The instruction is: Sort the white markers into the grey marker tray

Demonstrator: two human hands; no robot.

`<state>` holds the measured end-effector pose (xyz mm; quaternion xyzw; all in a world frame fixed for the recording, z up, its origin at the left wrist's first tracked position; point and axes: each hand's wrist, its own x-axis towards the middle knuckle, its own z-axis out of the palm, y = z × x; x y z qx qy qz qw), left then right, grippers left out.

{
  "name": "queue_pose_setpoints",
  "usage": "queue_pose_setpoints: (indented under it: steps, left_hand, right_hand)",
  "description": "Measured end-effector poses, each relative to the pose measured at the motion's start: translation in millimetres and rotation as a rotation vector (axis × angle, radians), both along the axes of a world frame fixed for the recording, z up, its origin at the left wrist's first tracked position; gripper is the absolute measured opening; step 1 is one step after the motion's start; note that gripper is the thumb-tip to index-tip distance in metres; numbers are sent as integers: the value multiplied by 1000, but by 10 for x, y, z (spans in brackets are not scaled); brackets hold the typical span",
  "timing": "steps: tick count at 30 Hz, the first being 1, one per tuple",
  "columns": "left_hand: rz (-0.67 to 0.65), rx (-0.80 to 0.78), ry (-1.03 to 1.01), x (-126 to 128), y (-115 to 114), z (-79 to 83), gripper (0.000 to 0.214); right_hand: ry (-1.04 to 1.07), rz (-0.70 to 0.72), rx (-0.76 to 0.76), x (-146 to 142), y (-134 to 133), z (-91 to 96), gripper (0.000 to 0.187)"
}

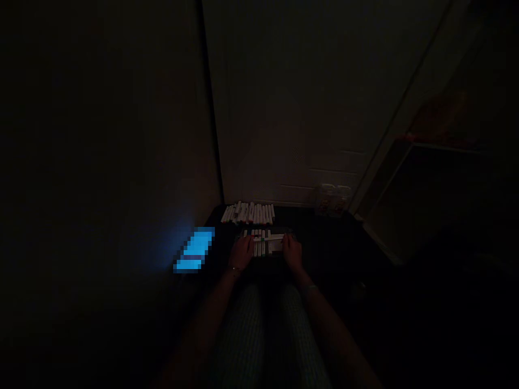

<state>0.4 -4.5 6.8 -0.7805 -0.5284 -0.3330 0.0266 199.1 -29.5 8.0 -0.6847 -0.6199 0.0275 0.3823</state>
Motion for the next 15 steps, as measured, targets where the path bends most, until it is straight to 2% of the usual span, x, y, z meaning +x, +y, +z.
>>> queue_pose_setpoints:
  steps: [15]
  left_hand:
    - [19, -10, 41, -1, -19, 37, 27]
  right_hand:
    - [4, -8, -9, 5, 15, -16, 46]
